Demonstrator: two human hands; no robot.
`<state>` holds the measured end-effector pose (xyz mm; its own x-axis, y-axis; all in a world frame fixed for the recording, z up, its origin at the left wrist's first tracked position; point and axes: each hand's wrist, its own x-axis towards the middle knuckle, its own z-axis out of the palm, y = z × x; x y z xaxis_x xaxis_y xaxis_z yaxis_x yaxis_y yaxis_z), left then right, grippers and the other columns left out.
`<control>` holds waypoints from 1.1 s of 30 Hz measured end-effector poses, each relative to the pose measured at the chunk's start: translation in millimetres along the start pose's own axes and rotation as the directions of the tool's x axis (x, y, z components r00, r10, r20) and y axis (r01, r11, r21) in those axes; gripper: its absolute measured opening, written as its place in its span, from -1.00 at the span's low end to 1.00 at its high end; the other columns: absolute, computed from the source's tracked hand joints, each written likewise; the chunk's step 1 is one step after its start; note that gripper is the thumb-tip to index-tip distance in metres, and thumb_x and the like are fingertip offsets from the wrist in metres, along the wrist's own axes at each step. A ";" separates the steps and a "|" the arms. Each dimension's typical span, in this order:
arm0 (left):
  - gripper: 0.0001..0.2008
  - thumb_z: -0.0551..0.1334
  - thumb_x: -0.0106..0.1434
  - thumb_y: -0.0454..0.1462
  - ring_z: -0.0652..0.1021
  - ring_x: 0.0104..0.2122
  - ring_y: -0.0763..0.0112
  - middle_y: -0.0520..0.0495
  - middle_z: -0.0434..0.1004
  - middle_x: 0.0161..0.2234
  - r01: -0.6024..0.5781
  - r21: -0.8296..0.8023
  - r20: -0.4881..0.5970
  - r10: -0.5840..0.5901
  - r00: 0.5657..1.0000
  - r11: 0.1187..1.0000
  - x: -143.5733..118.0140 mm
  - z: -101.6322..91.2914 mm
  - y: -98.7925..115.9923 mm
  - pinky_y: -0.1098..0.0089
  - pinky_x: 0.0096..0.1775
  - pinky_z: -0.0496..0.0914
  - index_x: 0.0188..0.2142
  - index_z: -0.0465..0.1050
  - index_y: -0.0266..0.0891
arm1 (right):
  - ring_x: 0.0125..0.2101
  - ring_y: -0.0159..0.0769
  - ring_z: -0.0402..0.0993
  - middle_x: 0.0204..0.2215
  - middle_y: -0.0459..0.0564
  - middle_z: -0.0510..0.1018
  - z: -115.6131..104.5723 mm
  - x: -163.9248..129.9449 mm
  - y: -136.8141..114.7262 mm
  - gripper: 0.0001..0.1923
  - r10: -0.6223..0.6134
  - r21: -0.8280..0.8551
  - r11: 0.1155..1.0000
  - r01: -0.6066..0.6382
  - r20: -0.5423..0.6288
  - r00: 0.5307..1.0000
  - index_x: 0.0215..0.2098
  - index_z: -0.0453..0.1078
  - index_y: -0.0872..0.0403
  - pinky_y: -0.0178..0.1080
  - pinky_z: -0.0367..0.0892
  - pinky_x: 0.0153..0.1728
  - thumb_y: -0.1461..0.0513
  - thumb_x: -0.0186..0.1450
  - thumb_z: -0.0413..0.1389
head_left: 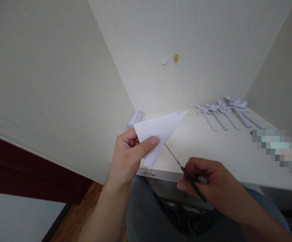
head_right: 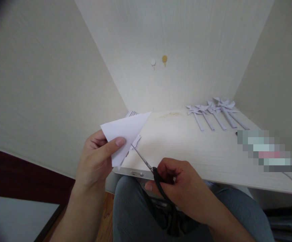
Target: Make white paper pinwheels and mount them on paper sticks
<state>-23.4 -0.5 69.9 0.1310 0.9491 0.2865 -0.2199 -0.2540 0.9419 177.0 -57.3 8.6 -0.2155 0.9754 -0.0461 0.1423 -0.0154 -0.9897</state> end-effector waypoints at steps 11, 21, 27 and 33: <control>-0.83 0.53 0.15 -0.26 0.69 -0.34 0.37 -0.05 0.77 -0.25 -0.043 0.050 -0.009 0.043 0.999 0.998 -1.6 -0.7 -3.7 0.45 -0.29 0.58 -0.23 0.75 -0.13 | -0.55 -0.42 0.13 -0.61 -0.22 0.27 0.6 0.8 1.9 -0.59 0.034 0.006 0.999 -0.034 0.016 0.999 -0.55 0.27 0.04 -0.34 0.08 -0.55 0.01 0.12 0.36; -0.84 0.55 0.11 -0.19 0.54 -0.60 0.52 -0.03 0.68 -0.49 0.074 0.110 0.075 -0.082 0.994 0.991 1.4 -2.8 9.9 0.56 -0.53 0.42 -0.37 0.71 -0.22 | -0.48 -0.35 0.31 -0.54 -0.15 0.46 -8.3 -4.8 2.8 -0.66 0.046 -0.028 0.999 -0.043 0.117 0.992 -0.47 0.37 0.03 -0.32 0.21 -0.48 0.02 0.14 0.36; -0.84 0.54 0.13 -0.20 0.55 -0.60 0.52 -0.01 0.67 -0.51 0.141 0.181 0.165 -0.172 0.971 0.973 2.8 -6.2 18.9 0.60 -0.57 0.39 -0.31 0.74 -0.19 | -0.51 -0.38 0.20 -0.59 -0.17 0.38 -10.4 -7.2 5.7 -0.64 0.035 -0.091 0.996 -0.025 0.114 0.993 -0.53 0.34 0.04 -0.32 0.14 -0.51 0.04 0.12 0.38; -0.84 0.54 0.13 -0.23 0.61 -0.56 0.48 -0.05 0.71 -0.46 0.177 0.232 0.228 -0.230 0.946 0.957 5.7 -9.0 26.9 0.59 -0.53 0.48 -0.29 0.73 -0.23 | -0.51 -0.38 0.19 -0.58 -0.17 0.35 -10.4 -7.7 5.0 -0.62 0.026 -0.083 0.996 -0.014 0.146 0.989 -0.54 0.31 0.04 -0.31 0.12 -0.51 0.03 0.13 0.36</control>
<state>-37.3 -0.2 95.3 0.3947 0.9139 0.0944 0.0369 -0.1184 0.9923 189.5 -62.6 5.4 -0.3506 0.9321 -0.0911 0.2249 -0.0107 -0.9743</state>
